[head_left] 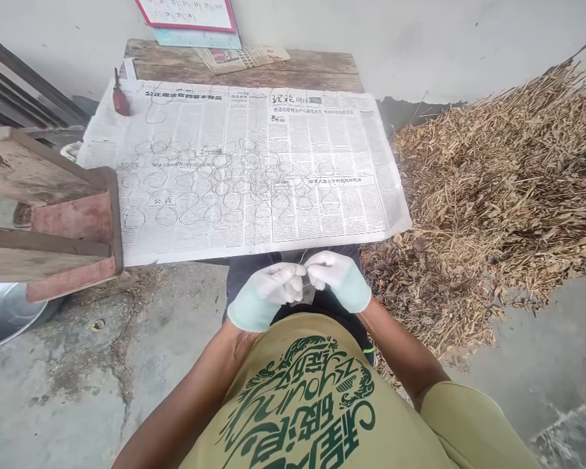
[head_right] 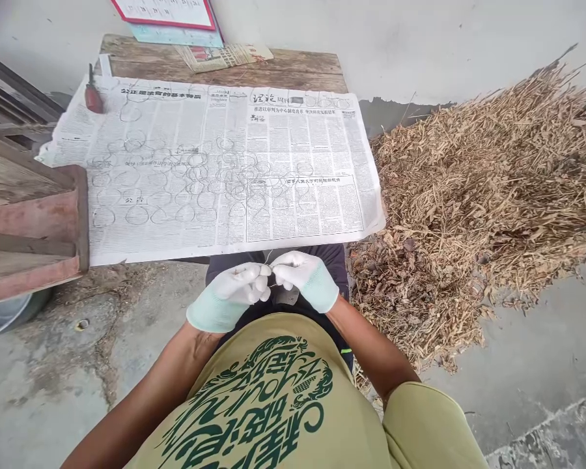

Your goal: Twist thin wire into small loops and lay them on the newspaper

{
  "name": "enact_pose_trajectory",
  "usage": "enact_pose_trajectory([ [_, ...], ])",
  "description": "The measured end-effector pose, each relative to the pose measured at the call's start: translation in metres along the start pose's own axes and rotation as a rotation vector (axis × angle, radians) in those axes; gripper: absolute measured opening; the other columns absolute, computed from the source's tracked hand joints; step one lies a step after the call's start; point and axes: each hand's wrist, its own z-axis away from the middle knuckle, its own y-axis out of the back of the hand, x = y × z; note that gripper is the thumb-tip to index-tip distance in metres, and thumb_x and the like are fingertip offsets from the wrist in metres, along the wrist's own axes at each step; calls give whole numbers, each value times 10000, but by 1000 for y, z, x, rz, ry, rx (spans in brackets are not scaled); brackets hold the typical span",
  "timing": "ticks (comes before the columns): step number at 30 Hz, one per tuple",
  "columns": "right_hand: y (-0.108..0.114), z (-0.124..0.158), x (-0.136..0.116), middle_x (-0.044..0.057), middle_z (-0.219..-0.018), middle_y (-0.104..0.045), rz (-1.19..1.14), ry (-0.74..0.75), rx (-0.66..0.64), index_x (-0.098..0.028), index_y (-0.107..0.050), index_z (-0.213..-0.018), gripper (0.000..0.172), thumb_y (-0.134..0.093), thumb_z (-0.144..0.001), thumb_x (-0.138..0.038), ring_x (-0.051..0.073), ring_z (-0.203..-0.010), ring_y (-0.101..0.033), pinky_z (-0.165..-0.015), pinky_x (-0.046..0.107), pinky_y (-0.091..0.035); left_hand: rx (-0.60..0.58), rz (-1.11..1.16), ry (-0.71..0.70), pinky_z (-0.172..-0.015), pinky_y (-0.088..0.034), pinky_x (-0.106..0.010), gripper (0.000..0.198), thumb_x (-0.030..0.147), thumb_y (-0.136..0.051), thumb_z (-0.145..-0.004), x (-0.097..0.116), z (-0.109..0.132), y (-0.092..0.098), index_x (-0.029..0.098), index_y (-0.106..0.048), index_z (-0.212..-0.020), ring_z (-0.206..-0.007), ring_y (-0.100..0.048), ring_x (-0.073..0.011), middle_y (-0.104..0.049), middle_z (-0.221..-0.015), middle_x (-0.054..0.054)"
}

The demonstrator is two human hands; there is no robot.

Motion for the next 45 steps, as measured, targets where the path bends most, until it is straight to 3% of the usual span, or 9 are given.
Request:
enact_pose_trajectory([
  [4,-1,2,-1,-42,-584,-616,22,-23,13,-174,-695,-804,96,-636,-763,-238,91,-509,-501,-506,233,-407,-15,55,47,-489,-463,-267,388,547,-845,-747,-3,1,5,185,-707,-737,-448,-560,-129,-582,-471,25],
  [8,-1,4,-5,-35,-589,-622,73,-59,-8,-173,-693,-795,90,-632,-766,-233,96,-527,-509,-521,237,-417,13,-54,79,-488,-430,-295,540,702,-790,-713,-6,3,5,209,-623,-567,-407,-502,-135,-462,-364,26],
  [15,1,1,-8,-43,-569,-600,131,-43,-30,-175,-684,-775,77,-629,-785,-228,86,-508,-476,-489,225,-373,-16,-152,1,-515,-433,-319,635,767,-691,-754,-14,2,0,229,-573,-440,-392,-461,-134,-427,-323,-3],
  [22,3,-4,-4,-46,-551,-598,51,-83,-26,-169,-680,-793,101,-670,-811,-269,85,-487,-484,-486,227,-381,82,-47,-27,-510,-460,-262,450,605,-835,-750,-16,3,3,171,-729,-806,-438,-546,-128,-581,-442,15],
  [29,10,1,24,7,-701,-700,-245,-59,-150,-156,-739,-1006,273,-736,-857,-386,129,-592,-615,-597,281,-488,125,56,-47,-556,-529,-276,430,522,-925,-661,-10,-1,10,181,-723,-827,-491,-625,-145,-638,-521,25],
  [32,9,1,38,10,-687,-700,-303,-57,-123,-163,-733,-981,283,-766,-833,-401,148,-597,-625,-625,316,-518,127,70,-26,-563,-544,-294,429,523,-912,-680,-15,-1,7,175,-713,-832,-512,-643,-161,-647,-535,16],
  [37,6,-3,43,-3,-593,-644,-326,-133,-136,-168,-693,-863,314,-770,-778,-460,147,-540,-576,-546,297,-478,86,-40,-26,-583,-551,-314,457,593,-835,-756,-24,3,0,165,-696,-833,-504,-632,-176,-604,-454,8],
  [40,2,1,34,-4,-586,-637,-230,-165,-52,-166,-698,-817,244,-722,-806,-409,131,-523,-557,-506,268,-439,80,-167,-3,-575,-534,-296,471,618,-786,-802,-23,8,-2,157,-700,-844,-510,-628,-165,-659,-514,-26],
  [45,-8,13,15,-2,-626,-673,-21,-104,114,-166,-753,-848,159,-659,-831,-293,111,-520,-553,-527,254,-457,223,-391,12,-529,-488,-275,390,531,-734,-886,-13,17,-11,143,-743,-918,-516,-629,-154,-752,-698,-76],
])
